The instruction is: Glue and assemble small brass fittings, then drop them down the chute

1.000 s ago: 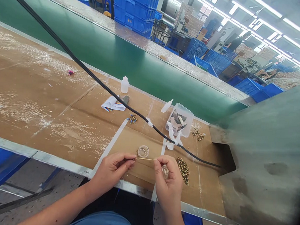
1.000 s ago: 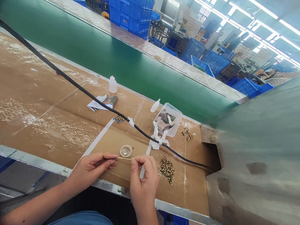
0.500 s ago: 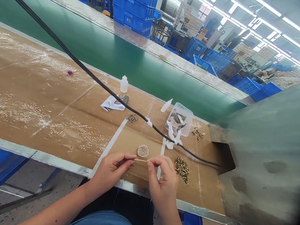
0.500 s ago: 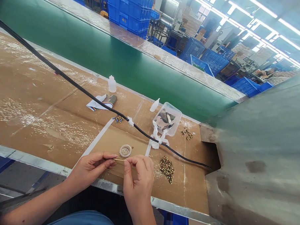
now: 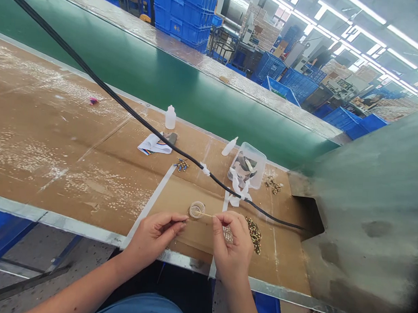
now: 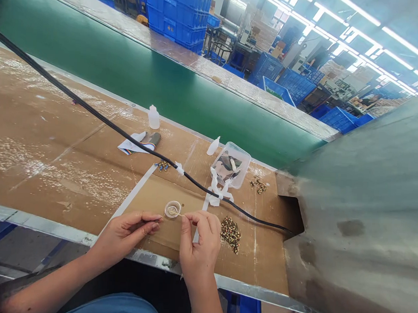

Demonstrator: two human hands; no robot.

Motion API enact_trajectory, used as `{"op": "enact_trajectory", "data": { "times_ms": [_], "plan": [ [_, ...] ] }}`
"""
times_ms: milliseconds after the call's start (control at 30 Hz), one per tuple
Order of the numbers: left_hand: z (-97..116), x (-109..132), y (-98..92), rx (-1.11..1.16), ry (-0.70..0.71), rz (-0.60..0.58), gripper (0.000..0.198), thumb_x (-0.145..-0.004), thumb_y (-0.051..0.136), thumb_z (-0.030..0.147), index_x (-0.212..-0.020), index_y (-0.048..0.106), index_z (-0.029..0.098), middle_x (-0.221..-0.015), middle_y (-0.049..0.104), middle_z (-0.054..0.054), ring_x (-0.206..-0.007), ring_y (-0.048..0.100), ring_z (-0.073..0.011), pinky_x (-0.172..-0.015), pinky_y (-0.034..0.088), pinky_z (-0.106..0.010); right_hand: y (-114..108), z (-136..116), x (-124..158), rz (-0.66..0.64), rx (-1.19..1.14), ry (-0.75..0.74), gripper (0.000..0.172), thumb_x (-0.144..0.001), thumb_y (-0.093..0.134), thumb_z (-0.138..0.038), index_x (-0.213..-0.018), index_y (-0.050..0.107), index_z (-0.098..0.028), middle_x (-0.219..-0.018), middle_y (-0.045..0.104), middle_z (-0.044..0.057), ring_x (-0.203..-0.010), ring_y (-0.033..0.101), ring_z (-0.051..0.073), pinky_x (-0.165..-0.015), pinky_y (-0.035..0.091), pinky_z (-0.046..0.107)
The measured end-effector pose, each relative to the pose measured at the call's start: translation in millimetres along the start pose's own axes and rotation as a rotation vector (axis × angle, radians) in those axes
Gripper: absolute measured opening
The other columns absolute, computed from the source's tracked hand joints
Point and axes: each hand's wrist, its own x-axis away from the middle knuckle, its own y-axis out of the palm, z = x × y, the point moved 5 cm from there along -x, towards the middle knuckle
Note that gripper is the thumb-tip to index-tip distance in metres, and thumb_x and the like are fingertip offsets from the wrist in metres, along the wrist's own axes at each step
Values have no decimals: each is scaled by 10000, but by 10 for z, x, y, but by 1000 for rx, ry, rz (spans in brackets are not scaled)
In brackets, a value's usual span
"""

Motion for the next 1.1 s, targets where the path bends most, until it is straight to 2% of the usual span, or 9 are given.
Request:
{"op": "enact_trajectory", "data": {
  "times_ms": [133, 300, 400, 467, 533, 633, 767, 1000, 1100],
  "plan": [
    [-32, -4, -6, -11, -16, -12, 246, -848, 597, 386, -992, 699, 214, -915, 726, -40, -791, 693, -189, -752, 569, -265, 90, 34, -6, -3, 84, -25, 80, -889, 562, -167, -846, 622, -197, -846, 620, 33, -844, 528, 197, -781, 368, 337],
    [-90, -39, -32, -48, -12, -26, 310, -790, 652, 472, -997, 703, 248, -952, 732, -16, -828, 697, -193, -757, 567, -228, 202, 35, 74, -117, 48, -25, 117, -871, 603, -187, -968, 654, -230, -912, 642, 19, -869, 546, 182, -816, 365, 329],
    [-101, -55, -43, -84, -1, -20, 336, -767, 659, 506, -990, 709, 260, -945, 737, -3, -820, 700, -195, -745, 570, -217, 74, 173, 151, -132, 45, 24, 174, -848, 638, -209, -1018, 655, -239, -936, 655, 16, -890, 562, 180, -826, 381, 315],
    [-82, -56, -50, -104, 19, -5, 339, -758, 659, 522, -971, 716, 263, -935, 740, 2, -821, 702, -198, -748, 571, -218, -121, 373, 209, -82, 104, 124, 76, -863, 612, -204, -911, 668, -219, -867, 662, 14, -856, 572, 178, -793, 395, 303],
    [-51, -54, -56, -124, 39, 11, 329, -760, 656, 525, -955, 720, 268, -928, 741, 9, -819, 703, -195, -760, 569, -217, -327, 601, 269, -53, 206, 221, 91, -878, 584, -204, -836, 665, -201, -823, 658, 21, -813, 577, 182, -750, 404, 300],
    [10, -52, -55, -160, 75, 15, 311, -773, 646, 521, -947, 723, 275, -913, 743, 16, -799, 704, -190, -750, 569, -217, -517, 852, 338, -110, 347, 275, 115, -885, 569, -200, -887, 683, -203, -843, 652, 38, -806, 576, 198, -727, 416, 305],
    [74, -51, -51, -163, 112, 16, 289, -801, 625, 508, -938, 725, 274, -893, 744, 13, -778, 703, -183, -740, 569, -223, -531, 917, 356, -245, 451, 249, 180, -898, 544, -167, -978, 694, -228, -875, 635, 46, -853, 569, 211, -765, 428, 313],
    [91, -30, -38, -117, 139, -32, 230, -850, 604, 411, -990, 718, 270, -966, 730, -10, -866, 689, -180, -762, 561, -218, -476, 872, 279, -409, 473, 183, 106, -885, 524, -126, -859, 616, -171, -901, 594, 65, -833, 559, 220, -749, 445, 332],
    [97, -10, -22, -78, 153, -66, 217, -871, 584, 360, -1017, 710, 262, -968, 727, -18, -839, 691, -169, -758, 559, -217, -480, 890, 292, -399, 407, 150, 111, -899, 489, -148, -880, 595, -172, -870, 596, 62, -817, 565, 219, -734, 448, 337]
  ]
}}
